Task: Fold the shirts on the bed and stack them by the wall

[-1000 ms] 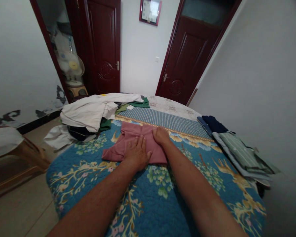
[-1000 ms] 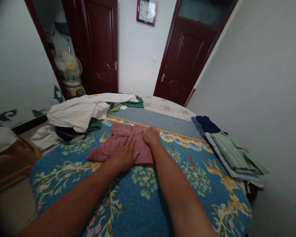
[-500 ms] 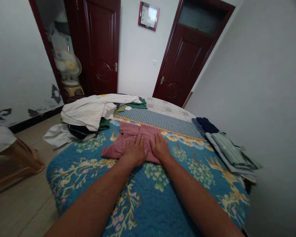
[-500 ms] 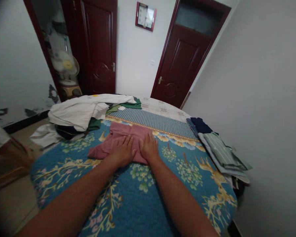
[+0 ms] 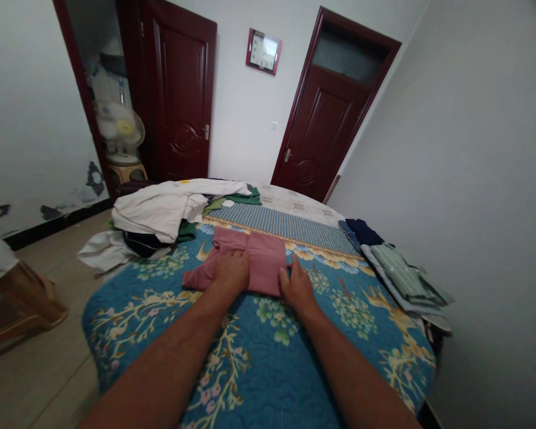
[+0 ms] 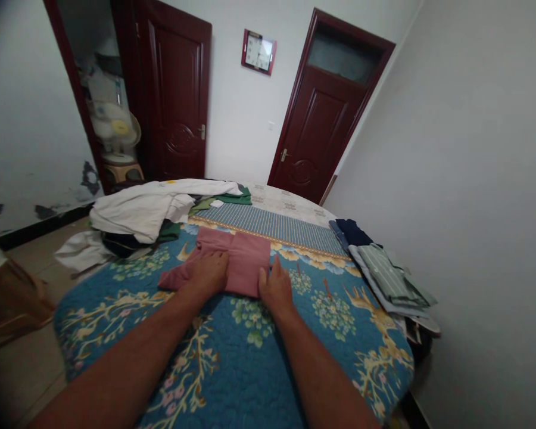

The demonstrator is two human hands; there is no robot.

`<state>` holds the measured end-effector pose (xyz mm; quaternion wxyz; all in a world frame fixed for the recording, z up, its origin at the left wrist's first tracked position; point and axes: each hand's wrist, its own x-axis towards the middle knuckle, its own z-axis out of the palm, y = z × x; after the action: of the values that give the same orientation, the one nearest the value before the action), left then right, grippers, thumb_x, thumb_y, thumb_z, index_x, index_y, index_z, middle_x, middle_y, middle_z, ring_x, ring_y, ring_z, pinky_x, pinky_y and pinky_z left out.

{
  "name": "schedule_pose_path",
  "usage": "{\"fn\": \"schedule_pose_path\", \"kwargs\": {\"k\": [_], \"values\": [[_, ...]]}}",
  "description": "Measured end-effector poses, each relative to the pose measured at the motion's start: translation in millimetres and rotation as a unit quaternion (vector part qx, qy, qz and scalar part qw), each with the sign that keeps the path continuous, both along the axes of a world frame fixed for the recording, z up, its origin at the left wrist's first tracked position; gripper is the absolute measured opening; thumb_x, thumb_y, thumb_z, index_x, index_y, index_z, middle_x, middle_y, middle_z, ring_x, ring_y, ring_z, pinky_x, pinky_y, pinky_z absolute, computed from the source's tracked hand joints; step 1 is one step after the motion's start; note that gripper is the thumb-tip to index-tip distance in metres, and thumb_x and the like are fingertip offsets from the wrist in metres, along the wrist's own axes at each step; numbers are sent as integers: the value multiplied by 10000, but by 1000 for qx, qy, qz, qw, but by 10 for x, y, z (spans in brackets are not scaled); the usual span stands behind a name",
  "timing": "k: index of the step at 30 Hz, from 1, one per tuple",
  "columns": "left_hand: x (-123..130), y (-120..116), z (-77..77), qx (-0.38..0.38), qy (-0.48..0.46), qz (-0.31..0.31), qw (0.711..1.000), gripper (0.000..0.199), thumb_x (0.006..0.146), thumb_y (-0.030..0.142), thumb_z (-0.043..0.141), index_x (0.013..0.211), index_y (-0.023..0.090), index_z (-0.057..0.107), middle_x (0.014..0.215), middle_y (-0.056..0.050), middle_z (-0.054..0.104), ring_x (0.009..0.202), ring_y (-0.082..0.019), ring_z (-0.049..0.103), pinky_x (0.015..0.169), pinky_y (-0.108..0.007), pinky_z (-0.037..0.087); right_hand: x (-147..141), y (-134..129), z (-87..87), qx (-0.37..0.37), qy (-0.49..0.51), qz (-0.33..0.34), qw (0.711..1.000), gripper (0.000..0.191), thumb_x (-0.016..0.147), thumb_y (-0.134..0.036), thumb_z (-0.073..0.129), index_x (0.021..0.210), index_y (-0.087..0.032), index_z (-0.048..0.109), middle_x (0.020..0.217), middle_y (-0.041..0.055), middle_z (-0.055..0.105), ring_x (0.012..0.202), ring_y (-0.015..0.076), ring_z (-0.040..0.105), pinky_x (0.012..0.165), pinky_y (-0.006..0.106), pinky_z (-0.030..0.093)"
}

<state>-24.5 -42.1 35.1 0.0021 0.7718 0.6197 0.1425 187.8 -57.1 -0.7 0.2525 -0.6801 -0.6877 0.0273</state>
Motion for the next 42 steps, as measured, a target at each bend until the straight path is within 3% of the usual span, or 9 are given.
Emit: {"fn": "schedule_pose_path", "kwargs": {"k": [2,5,9,19,23,27,32,35,42], "values": [[2,-3,16,17,0,8,1000,346,935,108,511,1203,116,729,1157,-222,749,1147,-337,684,1000,-477,483,67,163,69,-17,35,-28,999,602,1014,-384,479,1526,-71,527,1236,188,749,1131,302,698,998,377,502],[46,-22,-5,41,3,10,999,391,968,104,467,1280,135,701,1186,-214,740,1177,-349,651,1005,-522,463,104,377,135,-64,60,-28,996,406,990,-406,516,1146,-125,765,1001,149,785,964,273,723,866,329,507],[83,-31,-29,39,7,23,999,406,1000,113,424,1310,132,686,1205,-217,734,1186,-366,631,1023,-562,437,38,554,122,-87,105,-19,990,409,960,-489,558,813,-159,748,812,111,756,800,240,695,722,290,461],[11,-1,4,55,10,7,998,397,962,118,482,1289,137,706,1253,-212,720,1229,-366,595,1129,-581,349,20,694,-16,-24,260,-31,965,219,790,-428,647,821,-212,635,781,12,691,752,204,637,634,266,430],[14,-11,45,72,8,-23,997,355,936,116,518,1230,164,712,1235,-177,726,1222,-333,602,1118,-509,371,394,673,60,-23,313,-29,949,237,737,-442,668,801,-216,636,749,-6,665,725,194,614,610,261,419],[17,-16,54,104,-15,-26,994,305,957,154,517,1182,193,719,1212,-150,733,1221,-315,618,1111,-467,397,1029,529,119,-35,347,-31,937,289,687,-462,721,815,-209,668,743,5,681,699,199,613,602,272,432],[10,79,-53,110,-45,-29,992,378,981,197,509,1310,175,694,1202,-139,752,1162,-288,665,1065,-412,459,1716,290,86,-67,409,-73,907,372,665,-486,779,892,-193,745,860,78,770,764,246,694,650,317,502],[38,127,-123,98,-59,-49,992,407,1014,224,481,1368,180,677,1256,-127,756,1188,-263,676,1092,-383,463,1864,243,60,-98,425,-83,896,391,716,-507,752,938,-187,784,949,121,801,814,268,729,683,341,533],[139,165,-168,30,-126,-84,988,413,1026,268,467,1358,182,697,1329,-118,749,1255,-254,670,1125,-384,472,1861,299,9,-117,372,-49,920,430,767,-505,710,986,-148,812,962,118,811,875,291,736,709,338,522]]}}
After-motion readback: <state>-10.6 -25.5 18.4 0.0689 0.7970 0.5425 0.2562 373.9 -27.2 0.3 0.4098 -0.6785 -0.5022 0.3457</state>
